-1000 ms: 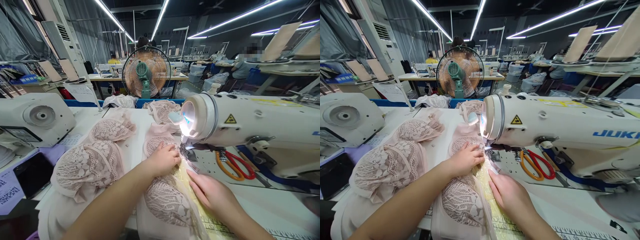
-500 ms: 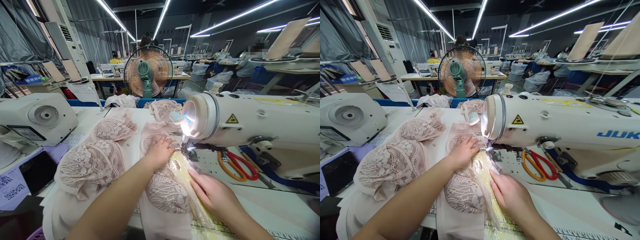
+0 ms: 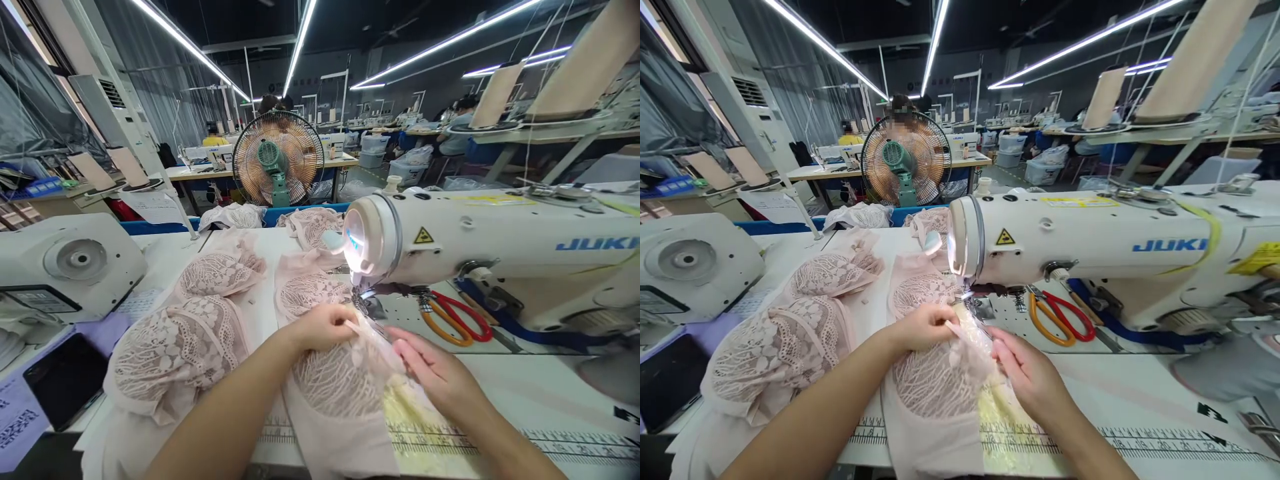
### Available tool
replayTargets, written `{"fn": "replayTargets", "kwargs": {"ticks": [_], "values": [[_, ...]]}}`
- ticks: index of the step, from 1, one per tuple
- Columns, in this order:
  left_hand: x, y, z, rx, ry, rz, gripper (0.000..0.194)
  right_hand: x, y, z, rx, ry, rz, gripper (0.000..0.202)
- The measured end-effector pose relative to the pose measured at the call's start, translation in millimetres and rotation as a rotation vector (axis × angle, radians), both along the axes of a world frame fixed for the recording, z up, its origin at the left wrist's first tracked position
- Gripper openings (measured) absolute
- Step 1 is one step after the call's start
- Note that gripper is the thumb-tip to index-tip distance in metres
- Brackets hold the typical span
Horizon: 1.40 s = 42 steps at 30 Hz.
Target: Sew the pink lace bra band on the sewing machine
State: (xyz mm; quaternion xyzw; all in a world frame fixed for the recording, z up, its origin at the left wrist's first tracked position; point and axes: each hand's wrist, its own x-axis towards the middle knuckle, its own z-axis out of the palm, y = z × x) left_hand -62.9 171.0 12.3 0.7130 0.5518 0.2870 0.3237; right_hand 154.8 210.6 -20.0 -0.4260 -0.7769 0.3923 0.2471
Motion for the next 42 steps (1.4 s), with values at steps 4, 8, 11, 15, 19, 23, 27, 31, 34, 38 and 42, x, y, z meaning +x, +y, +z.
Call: {"fn": "replayTargets", "kwargs": {"ticks": [4, 8, 11, 15, 19, 23, 27, 31, 34, 38, 42], "values": [[-9.6, 7.3, -4.6, 0.046, 0.046, 0.33, 0.018, 0.8, -28.5, 1.4, -0.153, 0.137, -0.084, 0.07], [-9.0, 10.0, -7.0, 0.042, 0.234, 0.41, 0.013, -6.2, -43.9, 0.9, -0.033, 0.068, 0.143, 0.056], [-0.3, 4.3, -4.6, -0.001, 0.407, 0.419, 0.01, -13.3, -37.5, 3.2, 0.058, -0.064, 0.211, 0.038], [13.3, -8.2, 6.2, -0.065, 0.575, 0.303, 0.049, -17.1, -25.5, 4.5, 0.157, -0.208, 0.157, 0.045], [19.9, -12.4, 17.8, -0.144, 0.834, 0.117, 0.064, -14.7, -21.1, 2.8, 0.134, -0.218, 0.181, 0.041], [20.0, -7.3, 20.6, -0.189, 0.902, 0.078, 0.056, -12.4, -14.4, 0.9, 0.052, -0.244, 0.182, 0.046], [20.9, 0.3, 20.8, -0.21, 0.891, 0.071, 0.059, -12.7, -4.2, 1.0, 0.059, -0.304, 0.203, 0.059], [24.1, 8.3, 23.6, -0.292, 0.888, 0.069, 0.066, -15.0, 3.7, 4.7, 0.051, -0.318, 0.243, 0.062], [26.2, 13.0, 25.4, -0.32, 0.886, 0.063, 0.064, -18.0, 7.9, 6.7, 0.067, -0.313, 0.249, 0.062], [27.2, 14.9, 26.3, -0.301, 0.878, 0.069, 0.057, -19.9, 10.4, 7.1, 0.07, -0.323, 0.25, 0.061], [26.4, 14.0, 27.0, -0.296, 0.871, 0.062, 0.053, -18.0, 10.5, 6.6, 0.081, -0.31, 0.262, 0.057]]}}
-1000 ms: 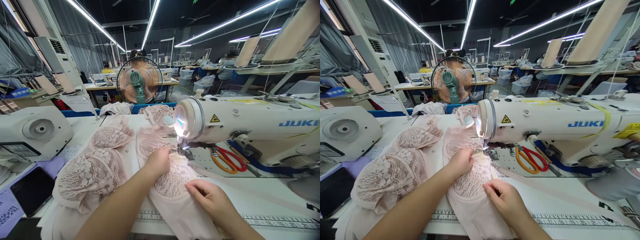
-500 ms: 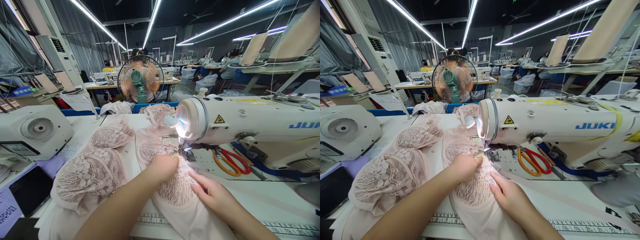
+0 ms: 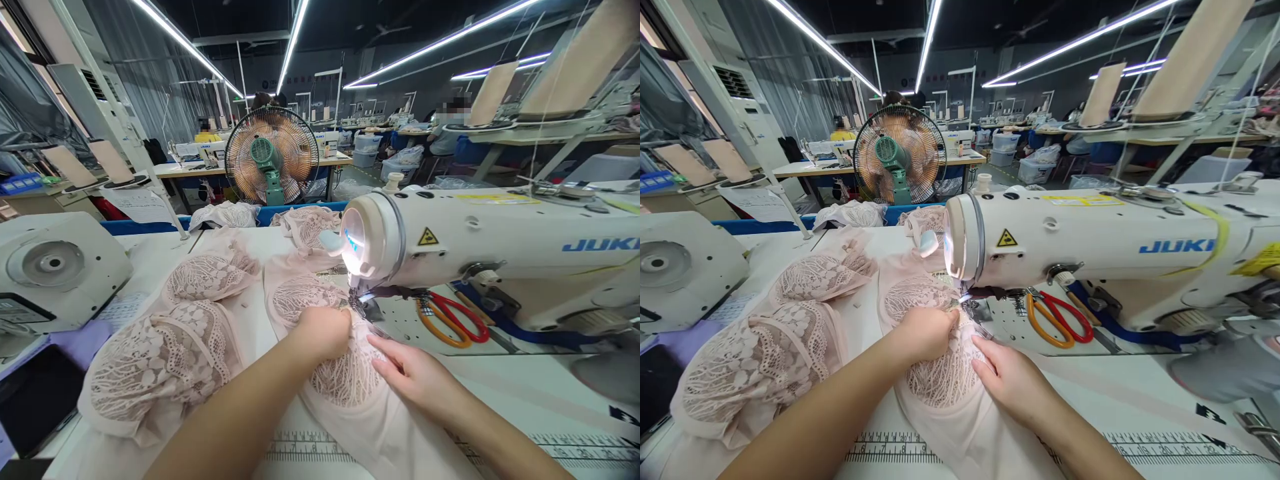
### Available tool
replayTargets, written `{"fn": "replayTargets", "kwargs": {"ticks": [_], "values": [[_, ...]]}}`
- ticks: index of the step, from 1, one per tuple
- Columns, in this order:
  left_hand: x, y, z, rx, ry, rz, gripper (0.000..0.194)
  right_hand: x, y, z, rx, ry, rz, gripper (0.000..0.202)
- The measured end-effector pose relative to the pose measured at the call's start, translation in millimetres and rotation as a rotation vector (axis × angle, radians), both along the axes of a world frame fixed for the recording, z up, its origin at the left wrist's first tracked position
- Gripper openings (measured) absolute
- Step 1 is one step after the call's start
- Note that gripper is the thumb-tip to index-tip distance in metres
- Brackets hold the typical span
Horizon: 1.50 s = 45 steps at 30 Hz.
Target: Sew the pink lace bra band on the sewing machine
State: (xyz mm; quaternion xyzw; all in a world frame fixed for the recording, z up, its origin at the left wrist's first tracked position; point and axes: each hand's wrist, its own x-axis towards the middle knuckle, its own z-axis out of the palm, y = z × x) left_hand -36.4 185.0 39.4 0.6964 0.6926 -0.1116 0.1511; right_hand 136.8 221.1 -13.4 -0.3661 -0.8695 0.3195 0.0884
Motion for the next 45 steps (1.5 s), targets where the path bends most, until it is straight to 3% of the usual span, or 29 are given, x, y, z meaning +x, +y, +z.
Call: {"fn": "replayTargets", "kwargs": {"ticks": [13, 22, 27, 36, 45], "values": [[7.1, -3.0, 9.0, -0.055, -0.104, 0.032, 0.027, -2.2, 3.5, 4.8, -0.07, -0.058, 0.014, 0.063], [5.8, 0.0, 10.7, -0.072, -0.126, 0.049, 0.025, -2.5, 8.3, 0.1, -0.061, -0.094, 0.025, 0.065], [3.0, 1.4, 8.3, -0.037, -0.13, 0.05, 0.026, -4.3, 11.0, -3.0, -0.039, -0.101, 0.022, 0.063], [-5.6, 7.5, -6.4, 0.027, -0.119, 0.07, 0.043, -9.1, 15.4, -3.5, 0.025, -0.149, 0.011, 0.06], [-19.0, 6.1, -6.1, 0.191, -0.038, 0.081, 0.027, -2.7, 5.8, 4.9, 0.088, -0.186, -0.012, 0.053]]}}
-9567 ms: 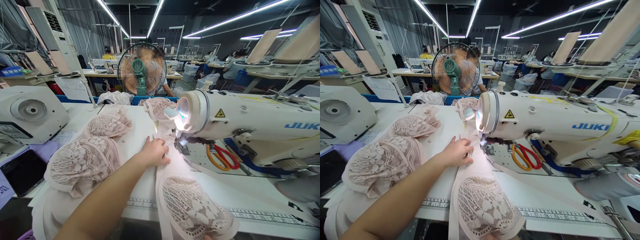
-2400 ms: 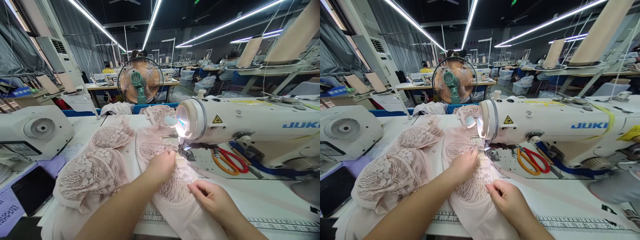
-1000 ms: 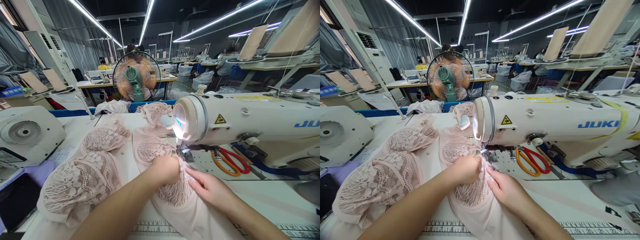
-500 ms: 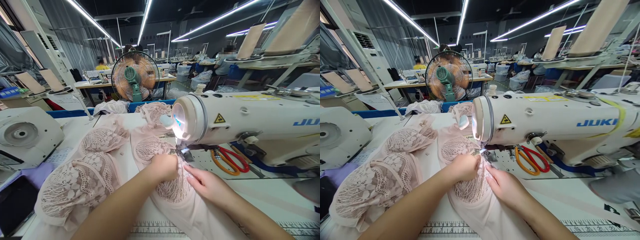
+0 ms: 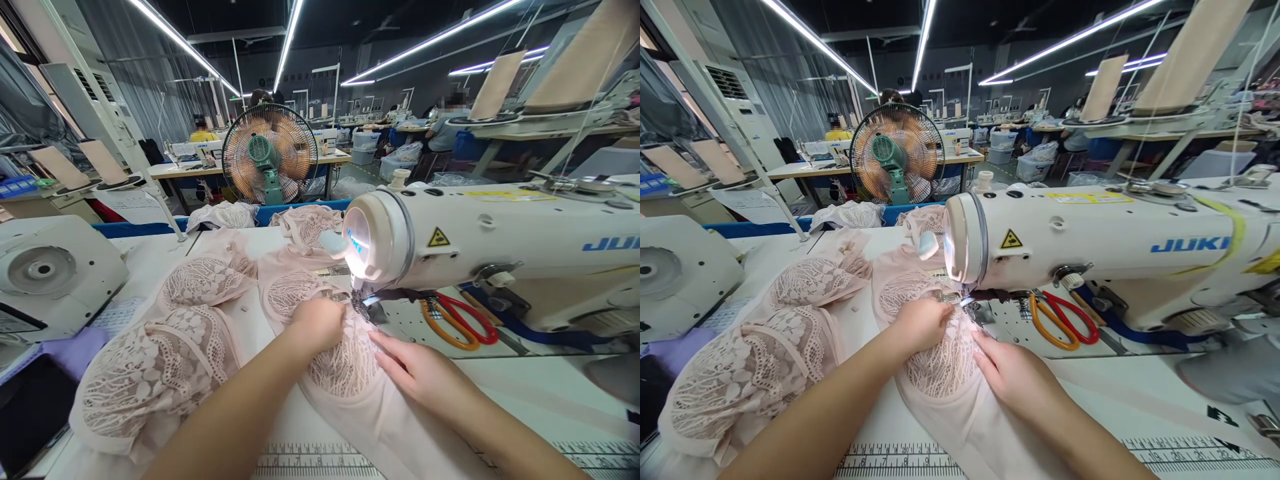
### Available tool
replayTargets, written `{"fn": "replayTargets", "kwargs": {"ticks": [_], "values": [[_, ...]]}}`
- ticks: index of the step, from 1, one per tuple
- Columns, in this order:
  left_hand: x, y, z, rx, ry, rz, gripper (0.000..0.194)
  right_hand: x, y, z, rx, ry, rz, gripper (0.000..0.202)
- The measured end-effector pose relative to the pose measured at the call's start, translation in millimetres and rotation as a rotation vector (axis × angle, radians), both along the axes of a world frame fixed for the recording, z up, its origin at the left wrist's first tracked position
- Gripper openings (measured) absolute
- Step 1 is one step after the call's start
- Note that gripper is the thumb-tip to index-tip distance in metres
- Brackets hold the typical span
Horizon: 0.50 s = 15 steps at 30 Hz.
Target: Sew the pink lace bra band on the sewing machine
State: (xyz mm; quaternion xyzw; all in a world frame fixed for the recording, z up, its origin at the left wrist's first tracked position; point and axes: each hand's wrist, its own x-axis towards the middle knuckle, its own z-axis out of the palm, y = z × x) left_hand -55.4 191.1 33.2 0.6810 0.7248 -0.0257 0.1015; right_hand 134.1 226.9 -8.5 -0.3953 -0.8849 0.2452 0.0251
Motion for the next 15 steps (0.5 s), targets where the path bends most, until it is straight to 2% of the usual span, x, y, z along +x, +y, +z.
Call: {"fn": "replayTargets", "kwargs": {"ticks": [3, 6, 7, 9, 12, 15], "values": [[3.7, -7.6, 12.7, 0.069, 0.074, 0.0, 0.023, 11.5, -7.5, 5.8, 0.035, 0.023, 0.091, 0.046], [16.8, -21.4, 29.3, 0.038, 0.132, -0.09, 0.015, 20.2, -14.1, 10.8, 0.066, 0.005, 0.155, 0.041], [22.1, -26.4, 33.5, -0.008, 0.139, -0.12, 0.022, 21.6, -15.4, 11.8, 0.073, 0.0, 0.164, 0.04], [31.4, -34.7, 38.2, -0.147, 0.141, -0.14, 0.05, 22.0, -16.1, 12.6, 0.091, -0.009, 0.173, 0.039], [36.4, -38.6, 36.9, -0.314, 0.193, -0.107, 0.089, 19.2, -13.6, 10.2, 0.143, -0.022, 0.172, 0.037], [31.2, -33.7, 33.9, -0.347, 0.227, -0.069, 0.098, 14.5, -9.2, 5.5, 0.207, -0.012, 0.138, 0.035]]}}
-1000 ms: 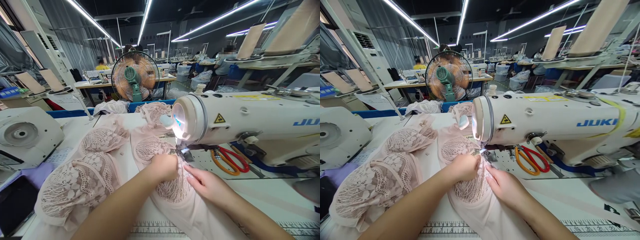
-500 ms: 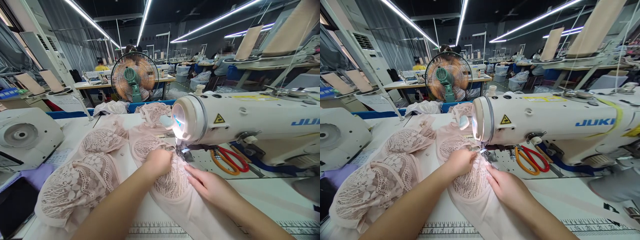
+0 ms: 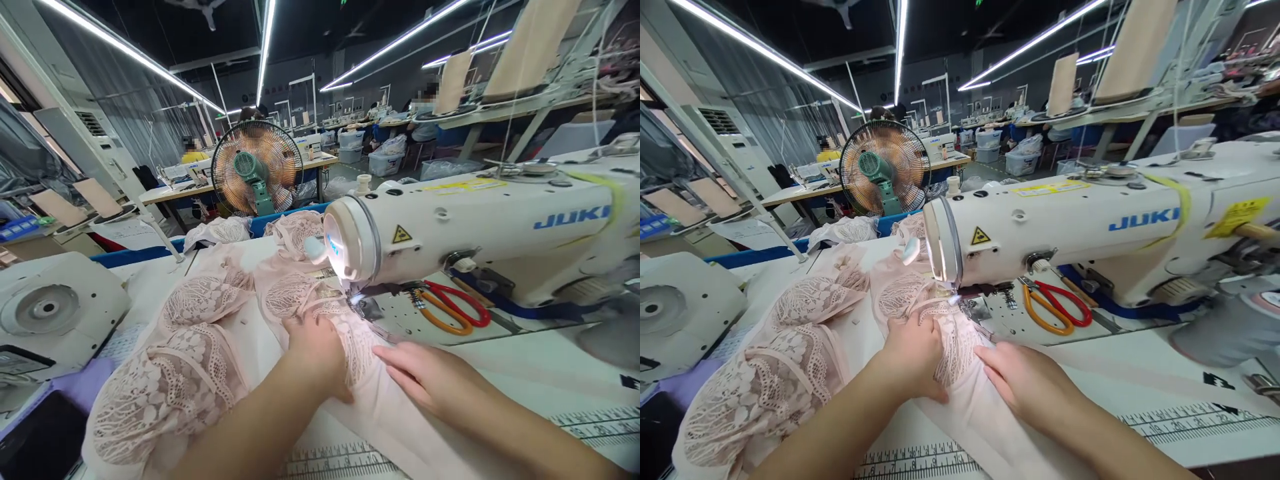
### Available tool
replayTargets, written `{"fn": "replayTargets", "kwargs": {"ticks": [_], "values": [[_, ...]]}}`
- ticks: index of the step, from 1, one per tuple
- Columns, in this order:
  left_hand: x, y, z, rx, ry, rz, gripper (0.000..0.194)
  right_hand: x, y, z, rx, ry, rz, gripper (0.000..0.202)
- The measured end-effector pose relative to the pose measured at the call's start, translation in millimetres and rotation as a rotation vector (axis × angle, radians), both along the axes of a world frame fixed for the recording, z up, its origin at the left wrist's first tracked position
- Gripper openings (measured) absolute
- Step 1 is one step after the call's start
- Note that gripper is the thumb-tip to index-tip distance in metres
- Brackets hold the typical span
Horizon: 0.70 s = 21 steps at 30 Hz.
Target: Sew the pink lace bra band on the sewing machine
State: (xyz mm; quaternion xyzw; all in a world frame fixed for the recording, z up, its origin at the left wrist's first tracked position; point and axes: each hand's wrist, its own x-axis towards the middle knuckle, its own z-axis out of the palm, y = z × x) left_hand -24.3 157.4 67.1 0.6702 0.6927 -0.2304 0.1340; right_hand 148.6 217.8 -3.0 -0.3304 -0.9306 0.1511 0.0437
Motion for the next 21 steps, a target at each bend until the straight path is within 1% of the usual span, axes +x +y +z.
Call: {"fn": "replayTargets", "kwargs": {"ticks": [5, 8, 11, 16, 21], "values": [[-12.2, 8.5, 2.7, 0.065, 0.019, 0.078, 0.097, -10.5, 6.7, -3.4, 0.025, -0.009, -0.04, 0.035], [-16.4, 11.8, 3.1, 0.084, 0.011, 0.127, 0.1, -16.9, 9.0, 0.4, 0.014, -0.026, -0.057, 0.033], [-20.3, 15.3, 1.0, 0.097, 0.013, 0.154, 0.101, -22.5, 9.5, 6.5, 0.001, -0.087, -0.071, 0.035], [-28.5, 20.2, -1.5, 0.129, -0.007, 0.187, 0.103, -31.7, 8.7, 16.6, -0.038, -0.209, -0.127, 0.051], [-36.1, 24.1, -2.7, 0.16, -0.012, 0.168, 0.094, -38.7, 6.7, 25.2, -0.025, -0.313, -0.137, 0.065]]}}
